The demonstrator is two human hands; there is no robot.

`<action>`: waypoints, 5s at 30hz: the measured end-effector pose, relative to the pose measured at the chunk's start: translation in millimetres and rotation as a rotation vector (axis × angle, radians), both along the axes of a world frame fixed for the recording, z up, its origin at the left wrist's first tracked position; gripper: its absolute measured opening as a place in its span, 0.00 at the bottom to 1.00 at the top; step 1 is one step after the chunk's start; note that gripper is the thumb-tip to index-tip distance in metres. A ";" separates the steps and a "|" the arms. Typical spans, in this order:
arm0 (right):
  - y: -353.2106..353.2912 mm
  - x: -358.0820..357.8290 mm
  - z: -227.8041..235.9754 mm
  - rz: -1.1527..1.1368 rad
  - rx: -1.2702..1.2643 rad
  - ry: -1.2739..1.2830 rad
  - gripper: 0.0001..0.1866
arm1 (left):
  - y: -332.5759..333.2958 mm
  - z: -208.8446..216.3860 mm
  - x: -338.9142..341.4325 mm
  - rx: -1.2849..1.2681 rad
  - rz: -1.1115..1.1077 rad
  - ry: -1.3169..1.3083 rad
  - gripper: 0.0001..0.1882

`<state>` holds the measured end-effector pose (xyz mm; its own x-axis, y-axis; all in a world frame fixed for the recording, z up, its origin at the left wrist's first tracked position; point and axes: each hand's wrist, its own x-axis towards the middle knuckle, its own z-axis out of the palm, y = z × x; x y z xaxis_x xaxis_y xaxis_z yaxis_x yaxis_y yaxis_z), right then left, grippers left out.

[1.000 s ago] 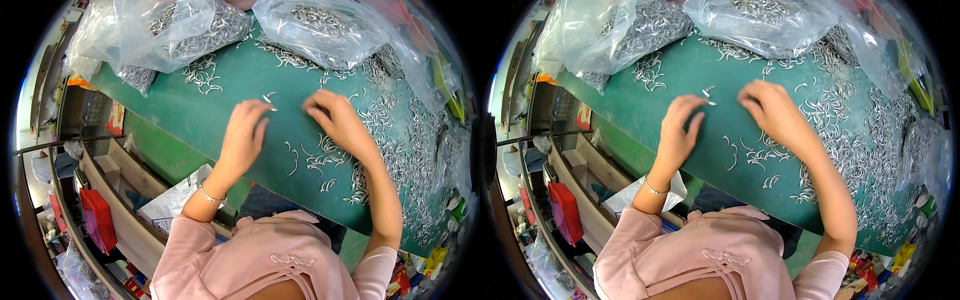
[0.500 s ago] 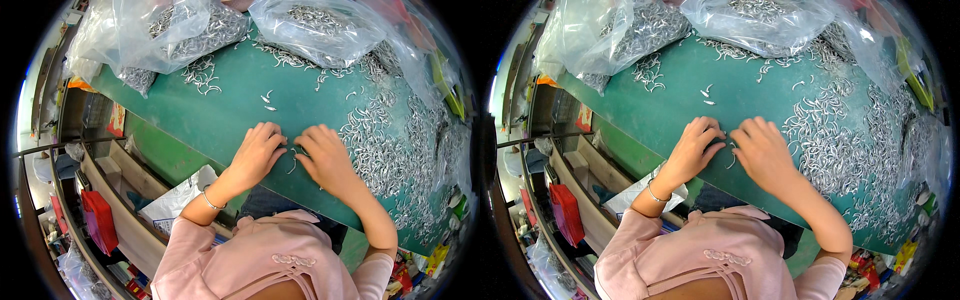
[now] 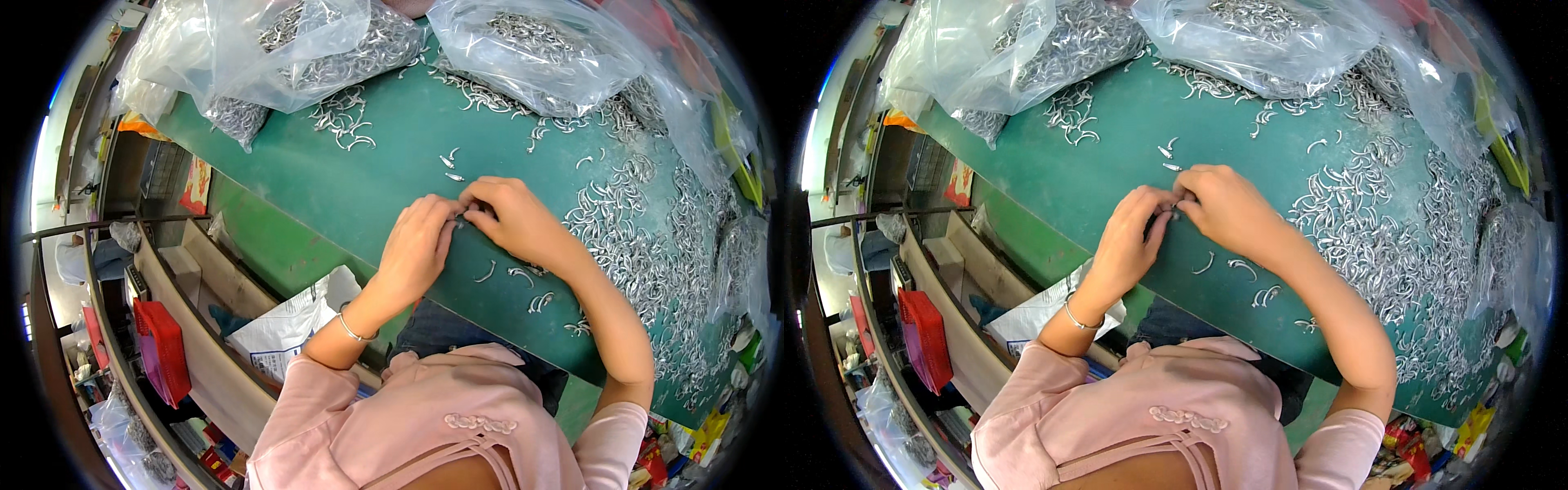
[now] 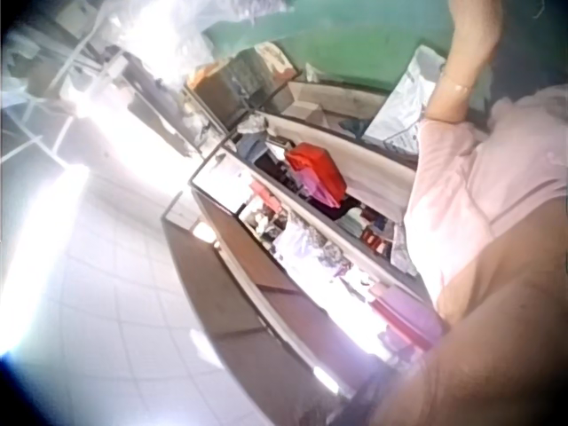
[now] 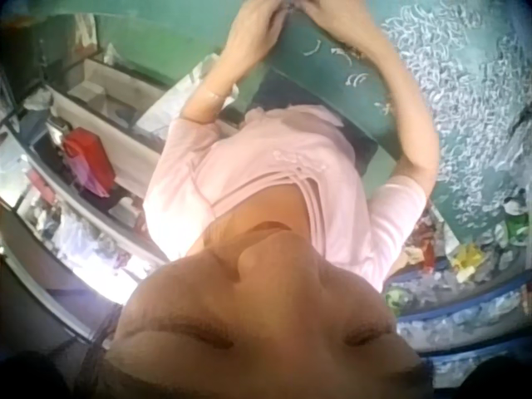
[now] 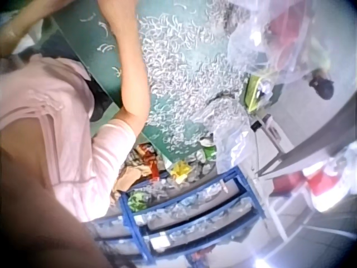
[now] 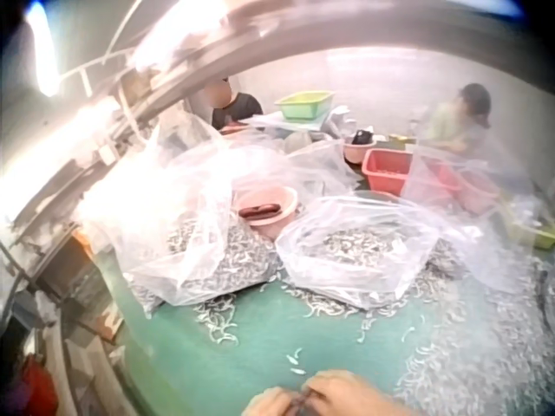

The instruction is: The person sorts small silver metal hooks on a green table by hand, picking them up and arranging them into small piles. The person occasionally moves plastic bags containing more hooks to access the workspace.

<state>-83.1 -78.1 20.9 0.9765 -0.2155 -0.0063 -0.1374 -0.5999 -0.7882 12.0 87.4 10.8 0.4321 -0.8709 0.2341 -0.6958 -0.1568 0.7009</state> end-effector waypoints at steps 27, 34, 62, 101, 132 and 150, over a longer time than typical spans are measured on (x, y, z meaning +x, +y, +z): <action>18.9 -101.2 19.9 -0.115 -0.429 -0.013 0.11 | 15.5 -0.3 -6.2 0.006 -0.055 -0.034 0.13; 1.2 -118.2 23.4 -0.275 -0.414 -0.018 0.06 | 22.1 4.0 -7.5 0.004 -0.007 -0.069 0.14; 12.1 -131.1 23.8 -0.347 -0.375 0.031 0.09 | -49.4 2.1 -72.6 0.049 -0.310 -0.090 0.10; -14.2 15.0 9.9 -0.281 -0.055 -0.045 0.13 | -17.4 2.5 37.3 -0.146 0.157 0.176 0.15; 2.3 -170.4 28.3 -0.466 -0.658 0.232 0.26 | -19.0 4.1 -76.0 -0.090 -0.315 0.146 0.16; 25.7 -188.7 5.6 -0.460 -0.570 0.076 0.15 | -22.1 -2.8 -102.5 -0.059 -0.480 0.241 0.15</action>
<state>-271.9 -52.4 26.6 0.7878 -0.5934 0.1651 -0.5160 -0.7822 -0.3493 -90.5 65.3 8.1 0.0362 -0.9721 0.2317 -0.4978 0.1835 0.8477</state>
